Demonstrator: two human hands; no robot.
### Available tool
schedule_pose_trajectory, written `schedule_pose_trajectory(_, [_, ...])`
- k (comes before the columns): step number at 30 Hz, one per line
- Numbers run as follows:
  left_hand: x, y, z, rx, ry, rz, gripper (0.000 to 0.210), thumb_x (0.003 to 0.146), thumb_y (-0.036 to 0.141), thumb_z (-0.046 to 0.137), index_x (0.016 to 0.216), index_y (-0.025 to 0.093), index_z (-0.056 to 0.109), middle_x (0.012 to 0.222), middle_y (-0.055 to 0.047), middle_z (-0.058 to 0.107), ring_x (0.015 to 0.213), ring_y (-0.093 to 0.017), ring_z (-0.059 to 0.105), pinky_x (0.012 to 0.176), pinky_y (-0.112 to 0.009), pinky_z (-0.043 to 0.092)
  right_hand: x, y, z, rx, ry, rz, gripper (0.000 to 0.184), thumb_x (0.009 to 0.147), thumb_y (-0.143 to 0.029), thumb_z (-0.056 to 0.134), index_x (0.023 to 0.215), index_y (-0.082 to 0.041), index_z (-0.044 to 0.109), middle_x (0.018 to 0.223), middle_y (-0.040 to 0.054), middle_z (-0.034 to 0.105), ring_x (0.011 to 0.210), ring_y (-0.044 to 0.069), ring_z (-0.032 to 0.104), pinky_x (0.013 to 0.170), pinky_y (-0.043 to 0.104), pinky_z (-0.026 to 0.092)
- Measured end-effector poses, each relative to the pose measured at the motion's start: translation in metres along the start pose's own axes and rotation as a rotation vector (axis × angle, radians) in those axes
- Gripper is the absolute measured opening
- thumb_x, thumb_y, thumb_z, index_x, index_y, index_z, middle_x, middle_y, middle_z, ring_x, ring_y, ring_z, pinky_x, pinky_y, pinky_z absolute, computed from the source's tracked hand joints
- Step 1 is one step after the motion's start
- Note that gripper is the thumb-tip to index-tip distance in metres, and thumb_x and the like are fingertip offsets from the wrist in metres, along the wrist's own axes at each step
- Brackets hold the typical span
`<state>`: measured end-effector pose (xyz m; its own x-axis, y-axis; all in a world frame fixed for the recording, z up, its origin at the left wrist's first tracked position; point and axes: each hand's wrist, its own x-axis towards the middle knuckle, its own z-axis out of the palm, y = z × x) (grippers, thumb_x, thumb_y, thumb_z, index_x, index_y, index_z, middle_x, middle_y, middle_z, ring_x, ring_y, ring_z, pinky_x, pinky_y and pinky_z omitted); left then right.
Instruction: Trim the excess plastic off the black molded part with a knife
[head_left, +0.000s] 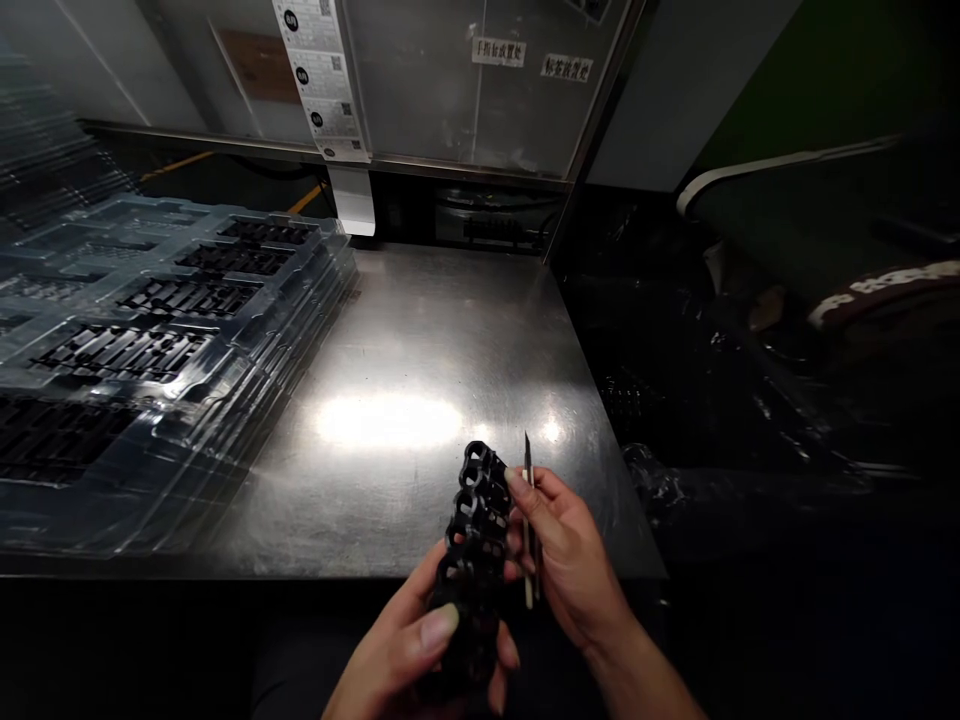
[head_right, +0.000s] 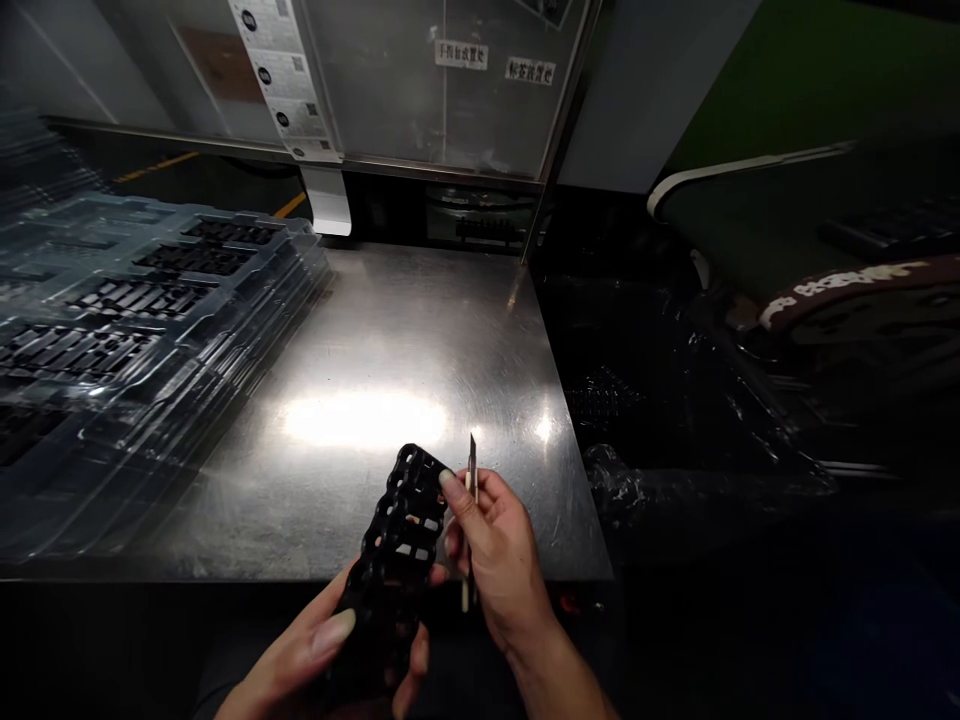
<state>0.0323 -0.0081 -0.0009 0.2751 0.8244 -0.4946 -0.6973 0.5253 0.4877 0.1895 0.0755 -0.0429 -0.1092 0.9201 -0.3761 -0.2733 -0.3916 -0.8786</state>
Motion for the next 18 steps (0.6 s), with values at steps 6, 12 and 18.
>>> schedule_pose_trajectory(6, [0.001,0.001,-0.010,0.347,0.398,0.107,0.061,0.078,0.038,0.086,0.135,0.024,0.070,0.120,-0.009,0.077,0.086,-0.022,0.073,0.084,-0.034,0.054,-0.017,-0.026,-0.022,-0.603,-0.062,-0.288,0.035,0.105,-0.053,0.055,0.107,-0.023,0.075,0.083,0.0021,0.066,0.072,0.016,0.060,0.064,0.026,0.051])
schedule_pose_trajectory(12, [0.004,0.001,-0.016,0.428,0.387,0.124,0.061,0.079,0.041,0.086,0.136,0.028,0.069,0.130,-0.008,0.078,0.126,-0.033,0.067,0.099,-0.036,0.054,-0.044,-0.046,-0.022,-1.090,-0.408,-0.375,0.025,0.108,-0.041,0.054,0.116,-0.035,0.077,0.087,0.0017,0.066,0.079,0.019,0.065,0.070,0.031,0.053])
schedule_pose_trajectory(18, [0.009,0.002,-0.016,0.412,0.340,0.139,0.059,0.077,0.038,0.088,0.133,0.028,0.071,0.130,-0.004,0.079,0.129,-0.029,0.068,0.103,-0.030,0.055,-0.042,-0.039,-0.022,-1.276,-0.342,-0.589,0.026,0.107,-0.040,0.057,0.114,-0.026,0.078,0.081,0.0046,0.067,0.074,0.021,0.062,0.065,0.034,0.050])
